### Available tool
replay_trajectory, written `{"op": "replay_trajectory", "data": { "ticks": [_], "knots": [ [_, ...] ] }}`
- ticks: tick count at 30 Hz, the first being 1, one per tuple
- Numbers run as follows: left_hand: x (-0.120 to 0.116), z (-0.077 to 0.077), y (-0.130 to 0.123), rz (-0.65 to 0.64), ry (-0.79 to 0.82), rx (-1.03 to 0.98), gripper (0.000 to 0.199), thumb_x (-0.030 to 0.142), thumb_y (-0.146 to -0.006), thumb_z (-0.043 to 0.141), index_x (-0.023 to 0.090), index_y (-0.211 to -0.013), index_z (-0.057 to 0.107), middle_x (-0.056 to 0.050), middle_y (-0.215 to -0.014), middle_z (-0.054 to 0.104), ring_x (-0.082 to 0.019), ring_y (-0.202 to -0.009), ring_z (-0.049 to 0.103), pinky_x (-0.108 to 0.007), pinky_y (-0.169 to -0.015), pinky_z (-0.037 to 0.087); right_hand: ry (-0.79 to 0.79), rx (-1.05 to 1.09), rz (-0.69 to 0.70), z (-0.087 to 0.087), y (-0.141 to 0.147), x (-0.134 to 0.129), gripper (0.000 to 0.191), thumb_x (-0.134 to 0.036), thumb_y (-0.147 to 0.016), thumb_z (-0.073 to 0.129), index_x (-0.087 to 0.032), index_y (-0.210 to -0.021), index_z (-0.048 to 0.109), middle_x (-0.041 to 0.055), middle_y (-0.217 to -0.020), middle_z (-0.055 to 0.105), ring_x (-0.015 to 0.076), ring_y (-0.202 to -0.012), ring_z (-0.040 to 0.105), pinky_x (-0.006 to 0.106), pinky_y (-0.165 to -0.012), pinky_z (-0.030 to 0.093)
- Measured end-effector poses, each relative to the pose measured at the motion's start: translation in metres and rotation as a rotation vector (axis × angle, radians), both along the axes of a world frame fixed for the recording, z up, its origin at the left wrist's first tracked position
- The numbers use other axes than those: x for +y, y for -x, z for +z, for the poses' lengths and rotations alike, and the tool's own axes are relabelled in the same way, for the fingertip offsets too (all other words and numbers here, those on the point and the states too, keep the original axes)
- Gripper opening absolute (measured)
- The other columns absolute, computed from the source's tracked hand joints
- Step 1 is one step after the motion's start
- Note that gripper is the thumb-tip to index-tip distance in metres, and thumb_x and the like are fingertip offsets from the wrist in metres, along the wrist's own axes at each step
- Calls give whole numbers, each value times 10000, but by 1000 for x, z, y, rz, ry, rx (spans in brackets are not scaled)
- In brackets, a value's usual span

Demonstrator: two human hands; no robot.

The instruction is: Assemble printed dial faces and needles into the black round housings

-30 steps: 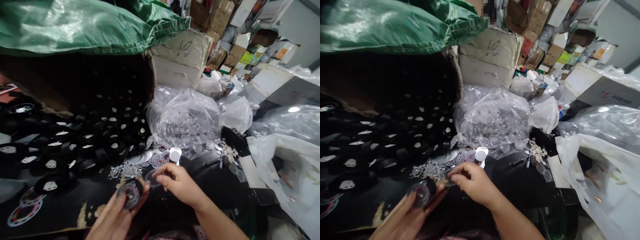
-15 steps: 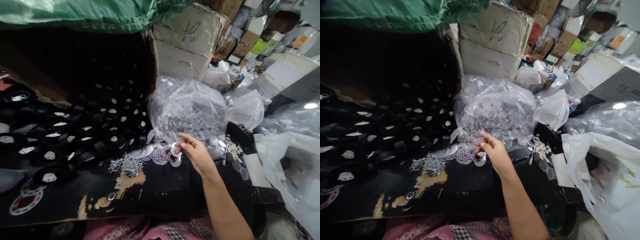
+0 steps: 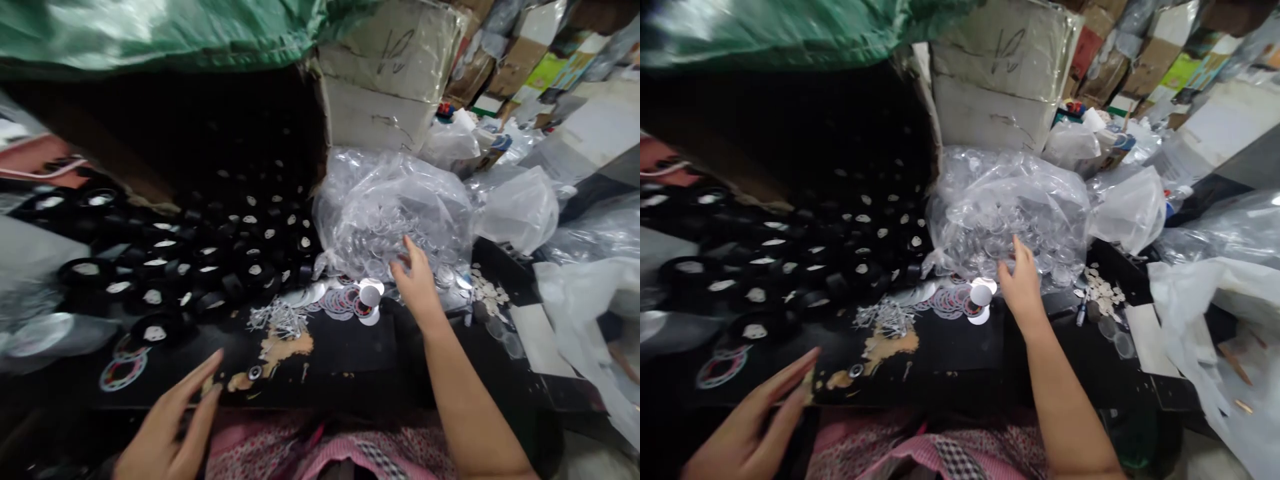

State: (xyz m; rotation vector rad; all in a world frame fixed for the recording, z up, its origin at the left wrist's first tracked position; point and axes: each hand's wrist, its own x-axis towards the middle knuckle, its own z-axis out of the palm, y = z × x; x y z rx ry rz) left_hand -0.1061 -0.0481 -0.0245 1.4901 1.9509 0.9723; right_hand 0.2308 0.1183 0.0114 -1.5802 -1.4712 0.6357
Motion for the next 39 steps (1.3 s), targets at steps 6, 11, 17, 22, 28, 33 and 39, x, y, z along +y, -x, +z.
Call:
{"op": "replay_trajectory", "data": {
  "ticks": [6, 11, 17, 22, 28, 33, 39],
  "knots": [
    [71, -16, -61, -380, -148, 167, 416, 407, -994, 446, 207, -1314, 621, -122, -1293, 695, -298, -1202, 635, -452, -1051, 484, 10, -298, 373, -20, 25, -25, 240, -232, -923, 557, -189, -1092, 721, 104, -1082, 716, 244, -1075, 661, 429, -1009, 512],
    [93, -18, -119, -513, -235, 372, 445, 264, -984, 464, 65, -1368, 571, -227, -1468, 543, -341, -1371, 496, -505, -1141, 392, 43, -463, 440, -32, 42, -43, 518, -273, -905, 647, -142, -1396, 549, 195, -1482, 498, 356, -1390, 447, 622, -1182, 298],
    [94, -21, -96, -388, -201, 438, 450, 329, -990, 475, 75, -1344, 586, -241, -1359, 628, -393, -1262, 576, -570, -1076, 430, 1, -482, 557, -32, 53, -35, 374, -256, -997, 499, -161, -1348, 586, 155, -1350, 603, 271, -1298, 539, 486, -1133, 435],
    [101, -23, -86, -374, -173, 474, 460, 303, -978, 487, 21, -1329, 583, -296, -1364, 601, -430, -1304, 534, -633, -1110, 365, 45, -650, 515, -41, 74, -9, 608, -403, -934, 634, -47, -1410, 504, 240, -1447, 513, 381, -1408, 418, 605, -1197, 290],
    [94, -24, -117, -520, -205, 412, 408, 191, -959, 495, 113, -1350, 581, -198, -1416, 601, -323, -1326, 552, -541, -1162, 375, 3, -644, 553, -46, 57, -20, 500, -335, -961, 583, -96, -1398, 531, 190, -1436, 550, 336, -1380, 472, 560, -1195, 324],
    [84, -20, -126, -549, -249, 349, 395, 206, -990, 451, 152, -1362, 570, -148, -1429, 603, -257, -1335, 550, -439, -1119, 458, -13, -567, 533, -50, 37, -35, 406, -287, -981, 501, -184, -1368, 565, 155, -1407, 583, 324, -1348, 515, 636, -1166, 330],
    [71, -19, -67, -314, -270, 348, 357, 259, -1026, 392, 179, -1303, 603, -157, -1293, 668, -291, -1253, 588, -504, -1082, 458, -123, -510, 625, -27, 74, -38, 312, -248, -994, 478, -156, -1231, 659, 137, -1245, 676, 287, -1211, 586, 515, -1101, 432]
  ]
}}
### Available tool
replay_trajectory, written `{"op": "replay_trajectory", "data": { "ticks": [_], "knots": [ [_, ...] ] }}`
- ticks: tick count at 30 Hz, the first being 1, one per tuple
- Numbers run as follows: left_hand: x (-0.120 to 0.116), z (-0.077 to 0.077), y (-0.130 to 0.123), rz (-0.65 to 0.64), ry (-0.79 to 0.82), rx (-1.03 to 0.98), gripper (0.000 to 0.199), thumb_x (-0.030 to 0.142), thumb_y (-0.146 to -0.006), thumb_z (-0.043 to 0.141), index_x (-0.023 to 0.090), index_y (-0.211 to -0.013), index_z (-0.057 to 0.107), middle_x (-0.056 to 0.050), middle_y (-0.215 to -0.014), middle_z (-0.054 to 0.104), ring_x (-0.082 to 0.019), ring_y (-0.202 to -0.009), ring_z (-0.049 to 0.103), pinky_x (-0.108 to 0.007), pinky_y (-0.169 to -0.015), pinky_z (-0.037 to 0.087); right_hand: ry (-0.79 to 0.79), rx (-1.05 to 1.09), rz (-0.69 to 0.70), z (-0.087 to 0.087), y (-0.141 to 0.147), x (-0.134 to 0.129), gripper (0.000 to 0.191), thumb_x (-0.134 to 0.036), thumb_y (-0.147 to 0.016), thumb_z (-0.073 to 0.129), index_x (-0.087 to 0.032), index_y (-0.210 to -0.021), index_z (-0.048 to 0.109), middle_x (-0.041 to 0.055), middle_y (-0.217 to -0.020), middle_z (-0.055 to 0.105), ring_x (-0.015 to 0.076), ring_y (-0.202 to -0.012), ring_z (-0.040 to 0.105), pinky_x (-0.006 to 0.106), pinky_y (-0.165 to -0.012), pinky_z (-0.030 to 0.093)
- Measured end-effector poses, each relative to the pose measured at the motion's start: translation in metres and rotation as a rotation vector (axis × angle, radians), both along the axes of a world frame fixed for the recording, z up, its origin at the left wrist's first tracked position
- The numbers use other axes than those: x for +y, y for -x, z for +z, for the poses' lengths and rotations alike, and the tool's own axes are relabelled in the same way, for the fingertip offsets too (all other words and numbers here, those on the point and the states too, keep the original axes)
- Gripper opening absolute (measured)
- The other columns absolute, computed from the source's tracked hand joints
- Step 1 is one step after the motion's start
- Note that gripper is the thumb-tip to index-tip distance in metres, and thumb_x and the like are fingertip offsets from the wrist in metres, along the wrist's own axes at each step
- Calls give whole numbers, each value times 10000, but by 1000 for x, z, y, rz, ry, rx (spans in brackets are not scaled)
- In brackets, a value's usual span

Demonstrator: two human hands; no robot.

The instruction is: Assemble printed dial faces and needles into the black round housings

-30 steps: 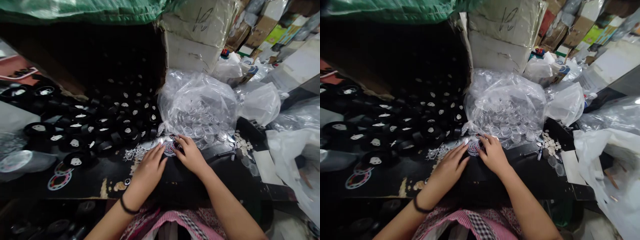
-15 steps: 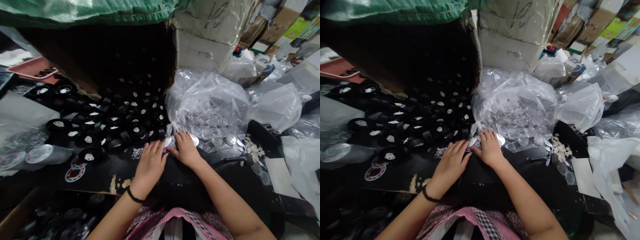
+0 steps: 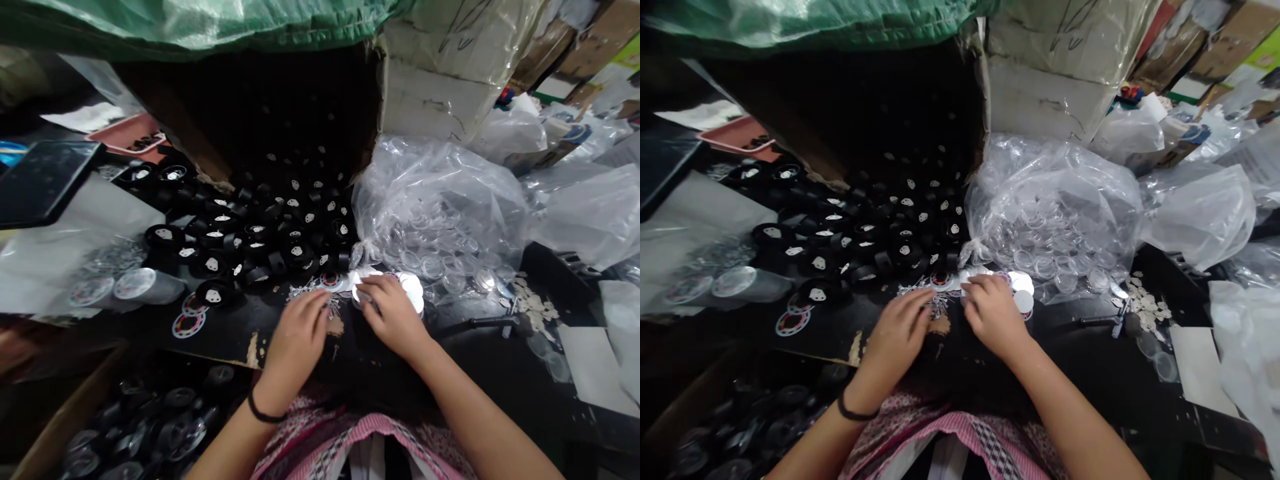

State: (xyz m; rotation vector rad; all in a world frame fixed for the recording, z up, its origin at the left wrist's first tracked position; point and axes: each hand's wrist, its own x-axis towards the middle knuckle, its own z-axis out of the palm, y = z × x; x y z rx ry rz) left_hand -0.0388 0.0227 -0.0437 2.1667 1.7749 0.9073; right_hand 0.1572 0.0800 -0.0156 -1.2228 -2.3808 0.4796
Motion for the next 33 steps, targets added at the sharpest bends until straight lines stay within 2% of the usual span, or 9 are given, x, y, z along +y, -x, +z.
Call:
{"op": "replay_trajectory", "data": {
  "ticks": [2, 4, 8, 11, 14, 19, 23, 29, 33],
  "knots": [
    [0, -7, 16, 83, -4, 20, 402, 304, -1021, 414, 130, -1356, 552, -221, -1363, 600, -353, -1321, 519, -572, -1092, 418, 21, -57, 141, 3, 20, 4, 316, -218, -993, 484, -164, -1254, 653, 113, -1244, 683, 263, -1171, 595, 457, -1077, 453],
    [2, -14, 23, 98, 6, 47, 464, 354, -1008, 455, 98, -1391, 513, -252, -1431, 533, -381, -1376, 455, -588, -1118, 380, 11, -144, 202, 0, 34, 11, 361, -191, -988, 487, -171, -1325, 613, 112, -1337, 643, 276, -1223, 563, 492, -1118, 402],
    [9, -21, 20, 60, 25, 78, 509, 405, -978, 525, 108, -1392, 522, -228, -1429, 539, -372, -1359, 464, -561, -1147, 352, -8, -241, 114, -7, 37, 19, 414, -183, -1000, 447, -160, -1398, 558, 127, -1422, 587, 321, -1303, 493, 577, -1143, 327],
    [12, -22, 16, 40, 21, 77, 507, 436, -960, 559, 119, -1356, 557, -212, -1368, 575, -364, -1300, 499, -538, -1134, 373, -2, -228, 62, -3, 31, 13, 396, -183, -1008, 438, -151, -1378, 574, 124, -1400, 602, 300, -1291, 499, 524, -1124, 358],
    [11, -21, 16, 8, 11, 69, 474, 439, -967, 549, 128, -1324, 574, -193, -1334, 589, -352, -1271, 507, -520, -1122, 390, 15, -234, 24, 4, 30, 0, 320, -213, -1003, 481, -175, -1270, 653, 107, -1260, 675, 287, -1180, 555, 479, -1043, 419],
    [1, -22, 22, -12, -3, 52, 362, 366, -983, 533, 145, -1261, 602, -173, -1254, 620, -336, -1215, 544, -515, -1090, 422, -4, -251, 55, -1, 38, -20, 326, -272, -1014, 483, -175, -1286, 634, 94, -1265, 667, 302, -1198, 525, 536, -1084, 359],
    [-5, -23, 22, 16, -17, 30, 346, 356, -969, 561, 137, -1232, 614, -181, -1239, 626, -341, -1182, 564, -524, -1071, 432, 24, -251, 47, -5, 42, -21, 334, -271, -1011, 489, -184, -1304, 623, 96, -1266, 666, 300, -1201, 520, 542, -1087, 348],
    [-13, -10, 32, 80, -80, -4, 237, 285, -994, 520, 171, -1170, 630, -134, -1195, 679, -280, -1163, 601, -442, -1062, 448, 50, -187, 29, 8, 37, -18, 322, -236, -987, 522, -188, -1279, 648, 104, -1236, 666, 317, -1174, 529, 546, -1050, 374],
    [-6, 4, 65, 304, -161, -13, 335, 280, -990, 512, 168, -1301, 566, -176, -1330, 618, -308, -1274, 529, -511, -1115, 360, 137, -74, -71, 17, 29, -21, 304, -195, -975, 524, -173, -1238, 674, 130, -1148, 677, 321, -1109, 556, 520, -961, 431]
  ]
}}
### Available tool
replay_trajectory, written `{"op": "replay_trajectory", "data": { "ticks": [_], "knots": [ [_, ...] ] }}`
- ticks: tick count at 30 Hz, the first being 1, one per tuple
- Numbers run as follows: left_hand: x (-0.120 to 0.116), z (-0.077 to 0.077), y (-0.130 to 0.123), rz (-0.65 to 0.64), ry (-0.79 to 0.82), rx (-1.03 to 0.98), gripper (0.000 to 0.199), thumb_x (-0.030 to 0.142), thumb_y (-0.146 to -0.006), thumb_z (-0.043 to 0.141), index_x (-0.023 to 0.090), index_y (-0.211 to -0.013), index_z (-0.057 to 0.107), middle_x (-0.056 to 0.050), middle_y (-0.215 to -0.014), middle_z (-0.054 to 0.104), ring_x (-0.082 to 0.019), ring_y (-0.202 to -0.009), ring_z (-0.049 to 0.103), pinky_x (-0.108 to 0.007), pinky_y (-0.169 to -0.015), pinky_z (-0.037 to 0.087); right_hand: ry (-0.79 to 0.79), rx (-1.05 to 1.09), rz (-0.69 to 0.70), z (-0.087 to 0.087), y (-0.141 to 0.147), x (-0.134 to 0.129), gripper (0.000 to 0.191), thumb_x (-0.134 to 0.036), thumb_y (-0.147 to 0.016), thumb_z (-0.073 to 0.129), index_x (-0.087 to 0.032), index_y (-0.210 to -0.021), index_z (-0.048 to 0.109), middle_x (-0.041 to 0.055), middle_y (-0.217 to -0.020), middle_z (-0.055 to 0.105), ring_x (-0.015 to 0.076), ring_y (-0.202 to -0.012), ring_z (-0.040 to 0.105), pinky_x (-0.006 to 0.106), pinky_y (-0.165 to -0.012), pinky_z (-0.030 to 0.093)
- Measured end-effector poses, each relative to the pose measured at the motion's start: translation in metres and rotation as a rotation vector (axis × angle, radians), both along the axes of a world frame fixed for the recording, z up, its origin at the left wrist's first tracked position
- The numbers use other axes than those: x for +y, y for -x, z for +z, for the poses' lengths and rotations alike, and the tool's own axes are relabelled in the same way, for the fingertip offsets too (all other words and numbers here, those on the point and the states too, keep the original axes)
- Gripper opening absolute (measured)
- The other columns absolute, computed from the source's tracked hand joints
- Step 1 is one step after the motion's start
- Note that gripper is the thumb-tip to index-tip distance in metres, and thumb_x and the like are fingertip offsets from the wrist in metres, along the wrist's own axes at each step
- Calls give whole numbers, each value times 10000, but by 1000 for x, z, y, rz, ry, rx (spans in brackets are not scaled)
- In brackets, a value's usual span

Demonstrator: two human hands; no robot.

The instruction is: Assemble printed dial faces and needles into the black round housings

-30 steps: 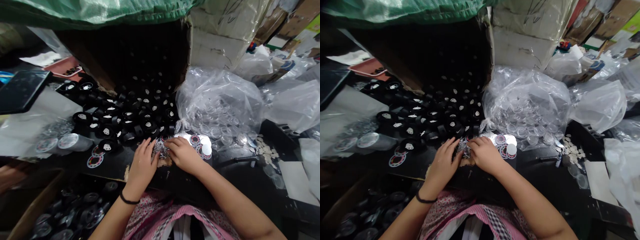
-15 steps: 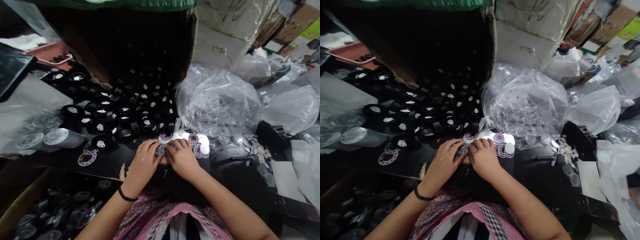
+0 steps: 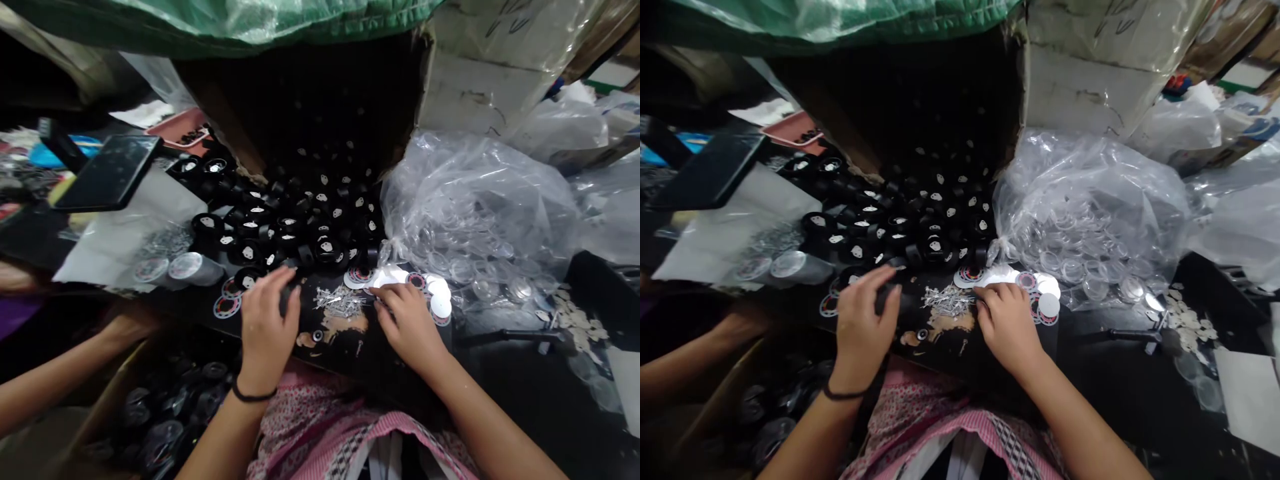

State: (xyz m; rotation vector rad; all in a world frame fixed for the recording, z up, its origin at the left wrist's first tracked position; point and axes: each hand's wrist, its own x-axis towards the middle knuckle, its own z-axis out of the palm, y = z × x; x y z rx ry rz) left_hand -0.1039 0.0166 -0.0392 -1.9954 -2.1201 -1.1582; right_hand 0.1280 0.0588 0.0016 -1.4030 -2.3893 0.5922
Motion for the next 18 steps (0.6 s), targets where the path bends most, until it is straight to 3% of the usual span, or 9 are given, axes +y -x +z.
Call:
{"op": "replay_trajectory", "data": {
  "ticks": [2, 5, 7, 10, 12, 14, 16, 18],
  "knots": [
    [10, 2, 15, 115, 19, -14, 385, 301, -960, 555, 154, -1315, 576, -204, -1365, 589, -353, -1303, 494, -555, -1114, 329, 69, 70, 36, 3, 0, -3, 280, -187, -977, 518, -175, -1200, 687, 119, -1103, 687, 312, -1097, 563, 505, -954, 435],
    [25, 1, 29, 152, 63, -57, 255, 286, -909, 609, 178, -1127, 683, -177, -1248, 651, -365, -1240, 535, -561, -1107, 326, 146, 141, 103, 5, 3, -8, 254, -183, -977, 526, -180, -1169, 691, 102, -1086, 699, 298, -1095, 568, 487, -954, 434],
    [29, 3, 31, 170, 46, -122, 188, 283, -872, 650, 190, -1028, 699, -163, -1226, 648, -366, -1240, 530, -562, -1114, 322, 168, 149, 81, 6, 3, -12, 247, -189, -979, 525, -172, -1159, 694, 107, -1076, 705, 292, -1075, 580, 482, -946, 436],
    [22, 14, 22, 222, 8, -324, 249, 333, -832, 716, 205, -1042, 678, -118, -1169, 647, -339, -1165, 565, -558, -1064, 404, 208, 156, 62, 8, -2, -21, 236, -196, -983, 526, -164, -1140, 701, 105, -1082, 724, 272, -1050, 614, 454, -943, 442],
    [13, 25, 10, 271, -8, -564, 357, 375, -836, 735, 242, -1153, 640, -45, -1070, 660, -271, -983, 636, -547, -1000, 480, 236, 157, 108, 8, -12, -27, 224, -212, -985, 536, -179, -1129, 704, 81, -1064, 742, 249, -1018, 639, 421, -923, 449],
    [3, 33, -6, 243, 20, -933, 358, 367, -881, 700, 342, -1223, 600, 34, -1099, 668, -198, -916, 666, -477, -987, 531, 237, 159, 100, 8, -29, -28, 212, -232, -987, 541, -200, -1112, 710, 55, -1025, 748, 228, -981, 656, 398, -907, 452],
    [-7, 37, -26, 171, 152, -1389, 262, 317, -867, 726, 386, -1106, 646, 93, -1128, 688, -159, -954, 678, -348, -946, 576, 183, 137, -69, 7, -52, -23, 217, -236, -981, 546, -196, -1124, 704, 69, -1030, 729, 229, -984, 657, 397, -904, 458],
    [-16, 36, -49, 121, 325, -1681, 215, 285, -806, 787, 345, -986, 686, 76, -1077, 725, -161, -923, 701, -273, -837, 617, 120, 57, -329, 4, -76, -14, 265, -239, -944, 594, -174, -1188, 674, 119, -1122, 678, 273, -1062, 634, 437, -934, 458]
  ]
}}
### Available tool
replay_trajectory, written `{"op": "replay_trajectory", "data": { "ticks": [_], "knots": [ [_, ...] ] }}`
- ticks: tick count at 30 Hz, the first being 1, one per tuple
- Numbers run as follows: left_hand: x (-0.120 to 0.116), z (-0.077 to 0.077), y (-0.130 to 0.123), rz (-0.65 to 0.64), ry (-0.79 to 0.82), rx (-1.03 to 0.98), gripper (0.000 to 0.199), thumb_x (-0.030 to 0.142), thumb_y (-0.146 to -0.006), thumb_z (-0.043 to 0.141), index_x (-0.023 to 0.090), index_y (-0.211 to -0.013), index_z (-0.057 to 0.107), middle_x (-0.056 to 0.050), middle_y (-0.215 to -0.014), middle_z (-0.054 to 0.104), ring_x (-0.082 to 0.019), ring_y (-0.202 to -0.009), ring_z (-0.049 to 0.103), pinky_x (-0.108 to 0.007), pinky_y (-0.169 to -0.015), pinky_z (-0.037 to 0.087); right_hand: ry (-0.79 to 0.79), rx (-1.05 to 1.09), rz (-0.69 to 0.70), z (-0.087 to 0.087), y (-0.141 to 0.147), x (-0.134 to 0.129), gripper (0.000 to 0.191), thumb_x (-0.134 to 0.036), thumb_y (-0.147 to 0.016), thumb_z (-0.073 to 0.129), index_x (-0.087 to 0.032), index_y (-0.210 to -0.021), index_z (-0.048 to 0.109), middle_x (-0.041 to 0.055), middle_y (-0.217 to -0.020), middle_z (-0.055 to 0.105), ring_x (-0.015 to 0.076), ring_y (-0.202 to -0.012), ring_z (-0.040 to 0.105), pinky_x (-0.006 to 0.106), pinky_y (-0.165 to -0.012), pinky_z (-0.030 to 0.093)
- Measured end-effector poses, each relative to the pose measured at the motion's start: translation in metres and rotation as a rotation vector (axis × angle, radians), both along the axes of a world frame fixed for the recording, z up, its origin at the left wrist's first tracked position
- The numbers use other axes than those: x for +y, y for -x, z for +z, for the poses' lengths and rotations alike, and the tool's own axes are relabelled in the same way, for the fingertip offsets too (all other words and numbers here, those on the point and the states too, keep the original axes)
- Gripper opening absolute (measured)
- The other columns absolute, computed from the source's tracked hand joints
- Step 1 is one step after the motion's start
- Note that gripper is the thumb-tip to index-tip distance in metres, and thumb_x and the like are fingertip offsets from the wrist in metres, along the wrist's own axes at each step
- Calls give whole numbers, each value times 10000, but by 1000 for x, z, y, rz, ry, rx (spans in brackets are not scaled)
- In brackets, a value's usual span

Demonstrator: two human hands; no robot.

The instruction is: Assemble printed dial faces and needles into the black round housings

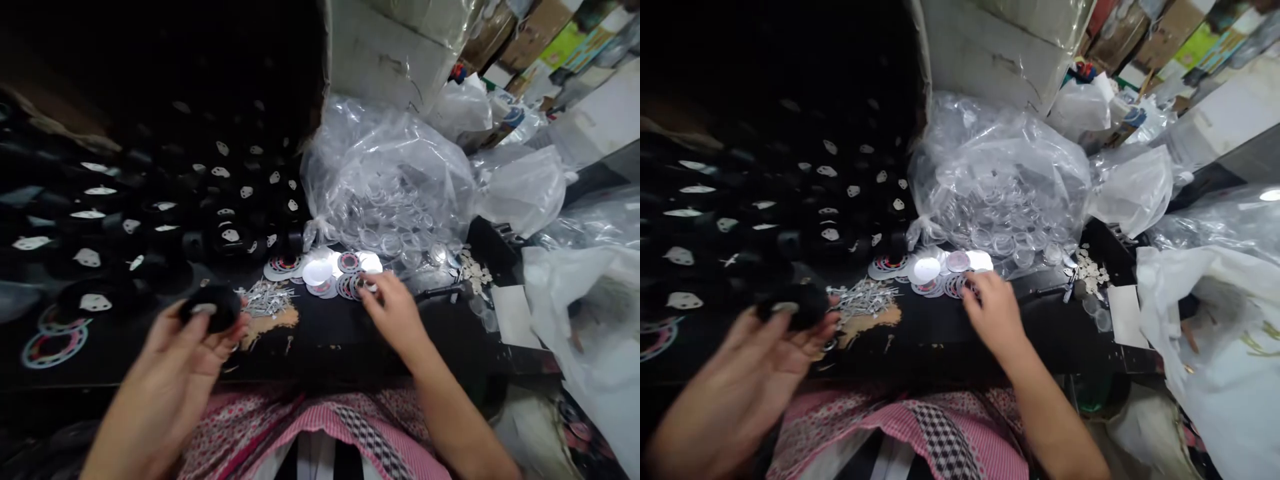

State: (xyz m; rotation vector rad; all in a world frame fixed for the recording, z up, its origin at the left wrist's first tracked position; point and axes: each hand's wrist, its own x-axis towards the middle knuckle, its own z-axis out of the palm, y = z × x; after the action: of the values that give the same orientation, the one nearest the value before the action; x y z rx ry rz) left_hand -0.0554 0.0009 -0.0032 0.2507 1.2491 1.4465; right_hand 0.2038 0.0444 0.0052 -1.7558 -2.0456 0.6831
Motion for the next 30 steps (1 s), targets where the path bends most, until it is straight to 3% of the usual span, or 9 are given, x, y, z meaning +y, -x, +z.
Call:
{"op": "replay_trajectory", "data": {
  "ticks": [2, 4, 10, 14, 17, 19, 23, 27, 30],
  "knots": [
    [-6, -4, -21, -89, 61, -119, 258, 274, -756, 825, 292, -982, 701, 21, -1035, 750, -177, -858, 723, -263, -758, 634, 14, -87, -156, -5, -18, 10, 336, -244, -887, 659, -159, -1213, 650, 155, -1181, 619, 324, -1123, 599, 493, -966, 447],
    [-9, -9, -37, -165, 78, -198, 325, 275, -751, 829, 261, -1049, 700, -24, -1109, 750, -189, -894, 733, -268, -782, 631, 50, -88, -183, -11, -28, 18, 346, -244, -846, 696, -164, -1178, 646, 151, -1190, 593, 326, -1123, 593, 501, -981, 449],
    [-8, -12, -57, -218, 150, -278, 220, 330, -946, 616, 161, -1069, 684, -163, -1116, 754, -231, -970, 736, -300, -778, 628, 72, 73, -189, -12, -20, 19, 153, -211, -870, 627, -182, -1020, 616, 60, -1000, 660, 178, -793, 632, 329, -768, 524],
    [-2, -5, -63, -246, 171, -383, 325, 441, -970, 553, 209, -1159, 677, -142, -1237, 719, -284, -1085, 711, -426, -901, 610, 8, 295, 5, -3, 3, 6, 54, -234, -921, 602, -198, -941, 636, 20, -869, 688, 167, -799, 644, 297, -762, 520],
    [1, -1, -65, -227, 102, -408, 386, 526, -961, 531, 267, -1212, 668, -92, -1314, 685, -308, -1214, 644, -509, -996, 558, -49, 305, 275, 1, 20, -5, 104, -197, -951, 582, -201, -970, 684, 62, -980, 711, 189, -953, 662, 345, -897, 515],
    [-1, 0, -66, -174, 74, -366, 383, 517, -942, 570, 256, -1200, 678, -89, -1265, 707, -297, -1224, 635, -497, -1028, 538, -38, 359, 327, 0, 28, -8, 103, -230, -946, 626, -209, -1005, 708, 85, -1106, 703, 199, -1070, 657, 366, -983, 501],
    [-9, -5, -70, -73, -30, -244, 309, 455, -893, 680, 254, -1126, 714, -68, -1238, 711, -263, -1243, 617, -384, -1014, 553, 70, 531, 195, -3, 36, -8, 126, -270, -891, 710, -213, -1003, 721, 83, -1206, 690, 205, -1160, 642, 362, -1025, 493],
    [-13, -14, -78, -128, -154, -192, 257, 438, -907, 674, 267, -1084, 748, -56, -1202, 734, -232, -1183, 658, -315, -990, 557, 236, 589, 8, -10, 36, -5, 376, -176, -857, 661, -198, -1229, 613, 90, -1209, 681, 183, -985, 677, 362, -916, 546],
    [-11, -20, -84, -168, -188, -186, 260, 444, -903, 679, 269, -1082, 750, -51, -1173, 749, -227, -1144, 683, -341, -1035, 527, 347, 712, -32, -12, 29, -1, 510, -179, -839, 648, -179, -1339, 546, 117, -1247, 658, 193, -1041, 674, 378, -951, 542]
  ]
}}
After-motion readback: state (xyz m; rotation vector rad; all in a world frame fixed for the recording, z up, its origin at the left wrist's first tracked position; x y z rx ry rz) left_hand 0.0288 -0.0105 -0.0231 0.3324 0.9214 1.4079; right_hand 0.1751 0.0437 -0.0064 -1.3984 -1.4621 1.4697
